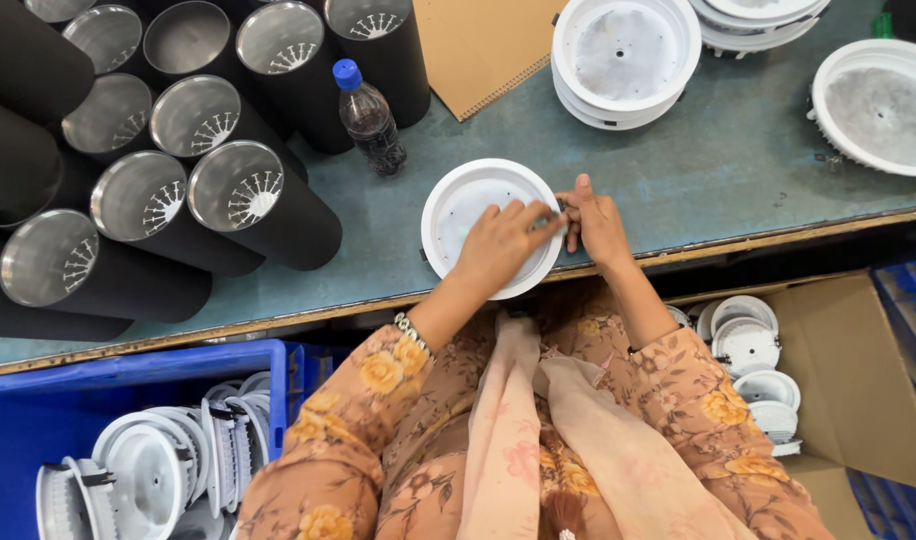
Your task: The person sits on the floor and wipes white circular plastic parts with a cloth. They pick up each part, wipe it, and place it into a blue crate. A bottle of liquid is used to moisten the cloth during the process.
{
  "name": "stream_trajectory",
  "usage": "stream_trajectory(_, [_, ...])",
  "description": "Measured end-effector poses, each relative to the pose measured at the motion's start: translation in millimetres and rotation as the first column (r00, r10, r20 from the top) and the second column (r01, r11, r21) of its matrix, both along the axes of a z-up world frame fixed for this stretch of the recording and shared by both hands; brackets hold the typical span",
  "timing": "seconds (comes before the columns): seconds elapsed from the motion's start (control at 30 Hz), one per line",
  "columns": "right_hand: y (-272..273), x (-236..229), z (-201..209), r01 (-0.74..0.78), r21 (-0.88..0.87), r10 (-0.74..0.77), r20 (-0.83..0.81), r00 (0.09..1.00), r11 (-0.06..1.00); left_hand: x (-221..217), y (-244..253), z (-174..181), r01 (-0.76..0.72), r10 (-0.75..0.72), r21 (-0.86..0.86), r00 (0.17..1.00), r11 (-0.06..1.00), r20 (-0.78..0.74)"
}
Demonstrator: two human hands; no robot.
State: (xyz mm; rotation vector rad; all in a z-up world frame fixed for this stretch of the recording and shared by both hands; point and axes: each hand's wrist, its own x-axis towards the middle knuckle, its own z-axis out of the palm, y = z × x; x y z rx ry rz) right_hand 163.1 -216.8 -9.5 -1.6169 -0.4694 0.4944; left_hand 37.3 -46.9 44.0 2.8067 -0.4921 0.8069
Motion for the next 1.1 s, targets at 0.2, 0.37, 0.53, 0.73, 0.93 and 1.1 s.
stream_trajectory(0.2, [-2.8, 0.5, 3.3, -0.018, -0.078, 0.019, 0.009, 1.000, 0.997, 19.4, 11.4, 3.7, -0.137, 0.143, -0.101, 0.989, 0.985, 0.048])
stream_trajectory(0.37, [-3.8, 2.7, -1.2, 0.013, -0.042, -0.014, -0.023, 1.000, 0.999, -0.7, 1.0, -1.1, 0.094, -0.095, -0.053, 0.995, 0.994, -0.014])
stream_trajectory(0.53, [-2.1, -0.1, -1.2, -0.004, -0.052, 0.004, -0.002, 1.000, 0.999, -13.9, 8.6, -0.2, 0.204, -0.204, 0.005, 0.977, 0.979, -0.061])
stream_trajectory(0.73, [0.7, -3.5, 0.3, 0.000, -0.066, 0.003, 0.039, 0.999, 0.998, 10.4, 22.9, 1.2, 0.000, 0.000, -0.001, 0.999, 1.000, 0.037])
stream_trajectory(0.93, [-4.1, -1.2, -4.1, 0.003, -0.007, -0.003, 0.016, 1.000, 1.000, 20.4, 19.5, 0.0, 0.015, -0.014, -0.013, 1.000, 1.000, 0.009])
stream_trajectory(1.1, [4.9, -21.2, -1.9, -0.054, -0.014, 0.056, 0.279, 0.959, 0.998, 17.2, 19.2, -5.3, -0.034, 0.037, -0.119, 0.999, 0.992, 0.027])
